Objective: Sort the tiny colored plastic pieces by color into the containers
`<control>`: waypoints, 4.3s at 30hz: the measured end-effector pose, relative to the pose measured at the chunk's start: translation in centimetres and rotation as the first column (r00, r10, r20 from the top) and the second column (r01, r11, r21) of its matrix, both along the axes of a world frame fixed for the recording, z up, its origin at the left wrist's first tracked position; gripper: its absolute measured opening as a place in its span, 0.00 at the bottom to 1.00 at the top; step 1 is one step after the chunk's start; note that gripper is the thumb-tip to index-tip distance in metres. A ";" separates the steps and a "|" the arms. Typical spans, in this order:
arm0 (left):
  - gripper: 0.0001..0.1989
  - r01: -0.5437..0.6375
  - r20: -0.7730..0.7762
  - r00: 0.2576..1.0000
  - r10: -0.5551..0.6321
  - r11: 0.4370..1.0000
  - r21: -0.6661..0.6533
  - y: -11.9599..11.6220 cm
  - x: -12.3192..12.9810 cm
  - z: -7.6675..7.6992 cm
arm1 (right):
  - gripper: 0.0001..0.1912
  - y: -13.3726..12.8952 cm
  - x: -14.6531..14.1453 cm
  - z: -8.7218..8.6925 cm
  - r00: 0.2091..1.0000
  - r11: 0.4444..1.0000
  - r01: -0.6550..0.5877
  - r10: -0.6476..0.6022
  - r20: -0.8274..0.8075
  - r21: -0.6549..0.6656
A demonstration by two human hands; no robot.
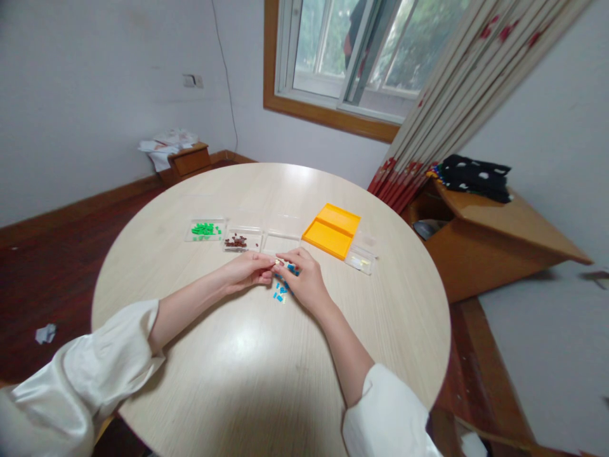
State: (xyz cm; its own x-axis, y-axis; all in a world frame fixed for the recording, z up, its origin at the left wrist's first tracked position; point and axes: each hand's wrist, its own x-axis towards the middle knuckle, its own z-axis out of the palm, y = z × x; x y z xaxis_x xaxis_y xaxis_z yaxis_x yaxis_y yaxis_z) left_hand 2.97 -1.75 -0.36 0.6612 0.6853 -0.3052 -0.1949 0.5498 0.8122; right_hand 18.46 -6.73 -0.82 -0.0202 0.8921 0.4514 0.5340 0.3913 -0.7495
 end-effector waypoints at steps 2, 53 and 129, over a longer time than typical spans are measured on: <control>0.09 0.006 0.001 1.000 -0.006 1.000 0.029 0.1 -0.1 -0.3 | 0.08 0.0 0.0 -0.2 0.999 0.999 -0.004 0.002 0.047 0.036; 0.10 0.052 -0.341 0.770 0.539 0.479 0.876 0.6 -0.2 -0.3 | 0.09 -0.2 5.0 1.3 0.939 0.970 0.024 0.062 0.339 -0.243; 0.08 -0.092 -0.082 0.992 0.098 0.993 0.074 -0.9 0.7 0.4 | 0.06 -0.5 1.7 1.7 0.994 0.997 0.033 -0.026 0.108 -0.071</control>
